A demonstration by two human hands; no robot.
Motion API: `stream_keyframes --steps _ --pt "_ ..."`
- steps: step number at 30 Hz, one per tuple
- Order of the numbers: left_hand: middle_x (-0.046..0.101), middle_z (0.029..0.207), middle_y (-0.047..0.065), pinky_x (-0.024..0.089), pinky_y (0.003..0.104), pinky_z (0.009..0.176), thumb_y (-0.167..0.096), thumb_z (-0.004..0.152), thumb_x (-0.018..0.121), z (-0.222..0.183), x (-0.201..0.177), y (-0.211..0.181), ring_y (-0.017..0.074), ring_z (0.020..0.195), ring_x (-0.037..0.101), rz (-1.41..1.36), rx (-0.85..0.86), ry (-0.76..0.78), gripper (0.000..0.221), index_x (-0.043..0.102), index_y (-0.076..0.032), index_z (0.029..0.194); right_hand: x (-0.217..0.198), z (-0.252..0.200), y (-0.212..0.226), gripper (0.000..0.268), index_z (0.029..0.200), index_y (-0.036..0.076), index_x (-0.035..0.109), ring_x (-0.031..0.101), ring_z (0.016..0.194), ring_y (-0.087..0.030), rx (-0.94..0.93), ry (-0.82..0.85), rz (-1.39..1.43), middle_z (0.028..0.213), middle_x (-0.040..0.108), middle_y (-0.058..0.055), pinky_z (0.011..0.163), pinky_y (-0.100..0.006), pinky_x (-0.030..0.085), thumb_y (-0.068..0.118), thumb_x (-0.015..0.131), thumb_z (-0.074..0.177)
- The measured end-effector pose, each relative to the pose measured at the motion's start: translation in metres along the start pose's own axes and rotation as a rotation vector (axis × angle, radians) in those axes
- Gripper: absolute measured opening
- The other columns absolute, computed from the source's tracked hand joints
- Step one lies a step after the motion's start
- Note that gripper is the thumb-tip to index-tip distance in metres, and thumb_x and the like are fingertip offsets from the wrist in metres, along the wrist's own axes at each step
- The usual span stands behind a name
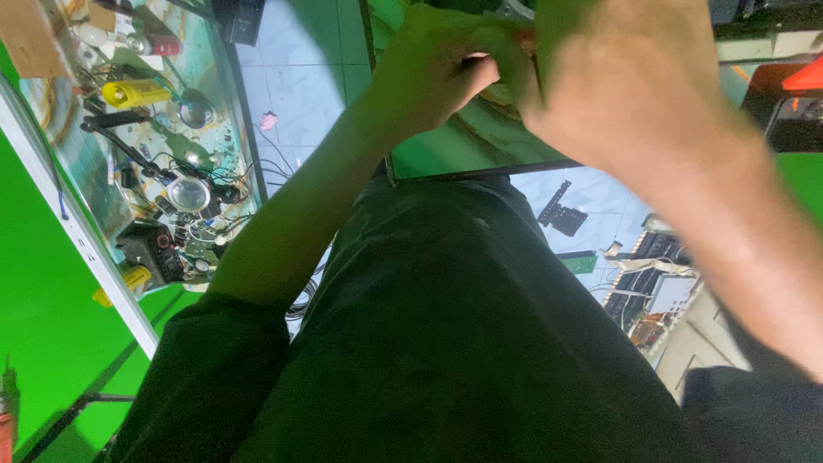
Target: The person uses a screwdriver to remove screws from the internal component of an electronic device, then detaches a wire from a plastic housing and removes a small piece by hand.
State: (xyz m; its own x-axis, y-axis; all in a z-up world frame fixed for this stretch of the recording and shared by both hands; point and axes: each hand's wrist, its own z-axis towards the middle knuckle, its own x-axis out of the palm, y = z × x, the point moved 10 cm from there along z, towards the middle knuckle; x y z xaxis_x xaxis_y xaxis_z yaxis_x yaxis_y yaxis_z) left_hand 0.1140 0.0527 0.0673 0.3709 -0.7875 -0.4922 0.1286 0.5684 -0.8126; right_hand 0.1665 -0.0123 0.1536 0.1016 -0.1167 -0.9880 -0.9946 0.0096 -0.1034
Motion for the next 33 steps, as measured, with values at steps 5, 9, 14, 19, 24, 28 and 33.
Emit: stream_keyframes --steps 5,9,14,19,24,28,33 --pt "0.075 0.099 0.01 0.056 0.036 0.072 -0.013 0.104 0.069 -0.001 0.009 0.002 0.0231 0.08 0.073 -0.217 -0.104 0.044 0.021 0.068 -0.012 0.126 -0.01 -0.001 0.0 0.011 0.096 -0.005 0.067 0.062 0.064 -0.024 -0.042 -0.234 0.362 0.075 0.062 -0.011 0.061 -0.034 0.049 0.005 0.07 0.098" --pt "0.077 0.11 0.009 0.059 0.035 0.081 -0.008 0.104 0.063 -0.015 0.012 0.017 0.0229 0.092 0.075 -0.137 -0.09 0.116 0.038 0.066 -0.013 0.142 -0.032 -0.01 0.009 0.019 0.097 -0.009 0.062 0.065 0.077 -0.033 -0.299 -0.352 0.464 0.09 0.066 -0.021 0.069 -0.04 0.053 0.005 0.074 0.097" --pt "0.076 0.107 0.006 0.056 0.035 0.075 -0.025 0.106 0.068 -0.016 0.024 0.042 0.0207 0.087 0.07 -0.076 -0.241 0.051 0.026 0.067 -0.017 0.13 -0.025 -0.007 0.001 0.01 0.105 -0.006 0.065 0.065 0.076 -0.032 -0.18 -0.32 0.454 0.09 0.066 -0.016 0.071 -0.038 0.052 0.001 0.071 0.102" --pt "0.078 0.101 0.004 0.054 0.033 0.069 -0.027 0.11 0.067 -0.006 0.015 0.023 0.0177 0.078 0.071 -0.049 -0.17 0.115 0.023 0.07 -0.016 0.13 -0.02 -0.008 -0.004 0.01 0.105 -0.003 0.067 0.065 0.075 -0.032 -0.085 -0.296 0.345 0.084 0.065 -0.015 0.069 -0.039 0.053 0.005 0.072 0.105" --pt "0.073 0.091 0.009 0.053 0.037 0.07 -0.017 0.112 0.061 0.002 0.022 0.011 0.0217 0.071 0.067 -0.039 -0.047 0.206 0.027 0.066 -0.01 0.138 -0.027 -0.014 -0.004 0.02 0.105 -0.003 0.066 0.065 0.077 -0.032 -0.088 -0.308 0.273 0.088 0.066 -0.014 0.065 -0.039 0.05 0.014 0.076 0.099" --pt "0.073 0.109 0.012 0.055 0.038 0.08 -0.008 0.108 0.061 0.005 0.008 -0.006 0.0269 0.09 0.07 -0.085 0.104 0.129 0.03 0.063 -0.008 0.139 -0.033 -0.018 -0.005 0.018 0.109 0.0 0.064 0.063 0.075 -0.027 -0.084 -0.334 0.198 0.091 0.064 -0.01 0.066 -0.036 0.047 0.013 0.072 0.099" --pt "0.078 0.101 0.008 0.061 0.031 0.078 -0.008 0.103 0.067 0.004 0.02 -0.002 0.0153 0.087 0.078 -0.251 -0.11 0.146 0.016 0.07 -0.011 0.119 -0.037 -0.01 0.006 0.018 0.1 0.001 0.065 0.06 0.058 -0.026 -0.001 -0.35 0.259 0.071 0.062 -0.008 0.049 -0.035 0.043 0.014 0.078 0.103"
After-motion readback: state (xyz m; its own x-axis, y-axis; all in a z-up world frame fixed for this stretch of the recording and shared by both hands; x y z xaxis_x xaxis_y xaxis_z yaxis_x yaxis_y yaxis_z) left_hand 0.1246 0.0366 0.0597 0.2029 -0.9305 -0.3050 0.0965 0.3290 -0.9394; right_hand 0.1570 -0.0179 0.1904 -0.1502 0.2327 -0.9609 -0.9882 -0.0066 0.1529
